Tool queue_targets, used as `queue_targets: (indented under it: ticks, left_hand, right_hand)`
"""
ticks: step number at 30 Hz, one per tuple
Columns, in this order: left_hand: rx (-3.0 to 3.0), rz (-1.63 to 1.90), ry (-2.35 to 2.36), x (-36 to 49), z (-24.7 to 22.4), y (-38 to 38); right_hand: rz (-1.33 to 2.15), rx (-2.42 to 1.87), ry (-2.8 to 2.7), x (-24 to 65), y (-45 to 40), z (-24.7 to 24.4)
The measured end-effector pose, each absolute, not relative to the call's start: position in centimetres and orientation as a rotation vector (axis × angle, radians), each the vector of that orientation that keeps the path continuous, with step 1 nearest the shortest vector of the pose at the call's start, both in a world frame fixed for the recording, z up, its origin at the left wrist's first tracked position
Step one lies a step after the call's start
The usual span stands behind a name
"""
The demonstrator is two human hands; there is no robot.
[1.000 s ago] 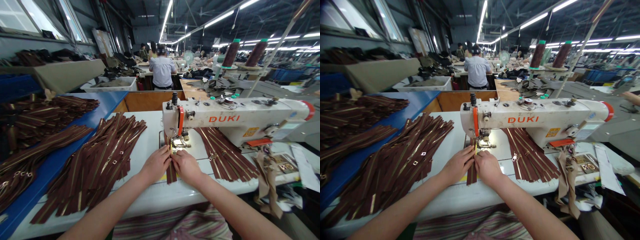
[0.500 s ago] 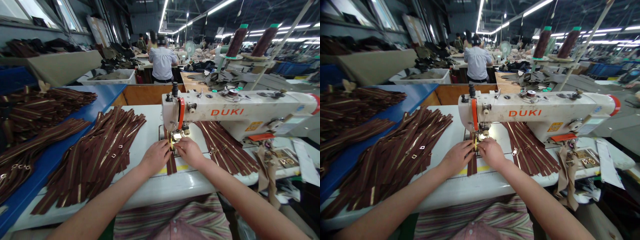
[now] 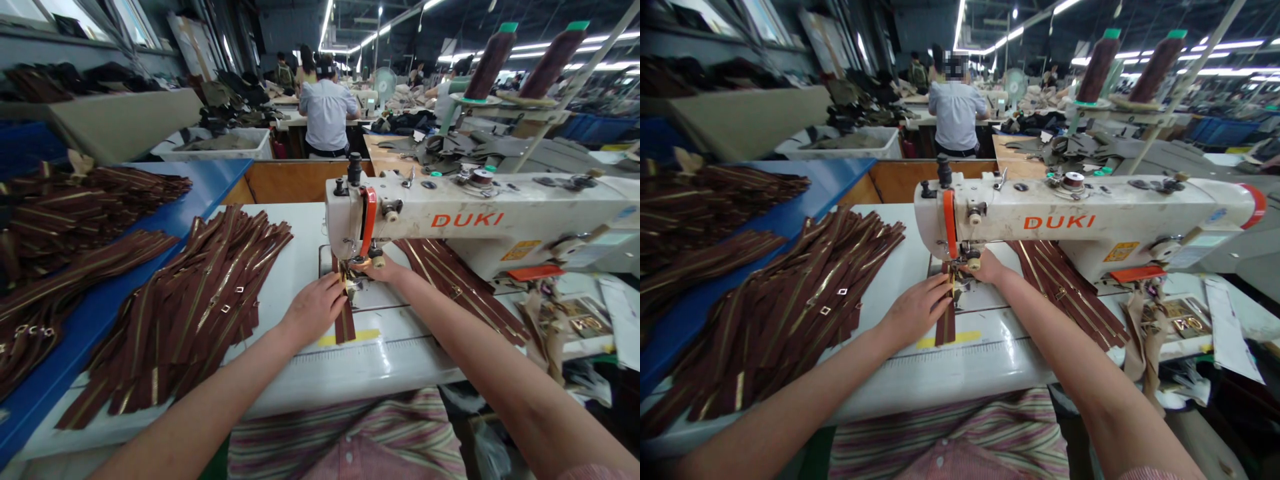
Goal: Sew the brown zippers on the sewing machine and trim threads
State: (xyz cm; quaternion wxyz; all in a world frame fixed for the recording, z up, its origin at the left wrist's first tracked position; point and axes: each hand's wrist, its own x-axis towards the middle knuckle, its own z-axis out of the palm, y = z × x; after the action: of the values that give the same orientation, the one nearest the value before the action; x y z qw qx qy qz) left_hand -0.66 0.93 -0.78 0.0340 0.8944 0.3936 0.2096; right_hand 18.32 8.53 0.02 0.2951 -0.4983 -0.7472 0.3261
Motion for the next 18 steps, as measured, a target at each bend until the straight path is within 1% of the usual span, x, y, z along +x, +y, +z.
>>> queue_targets:
  ticks: [9,18]
  left_hand:
    - [2.787,0.691,1.196,-0.7,-0.8,0.8]
    - [2.834,0.702,1.188,-0.6,-0.5,0.6]
  right_hand:
    - [0.946,-1.284,-1.992,18.4,9.9,-1.2]
    - [0.939,-1.241,-1.985,18.1,9.9,-0.9]
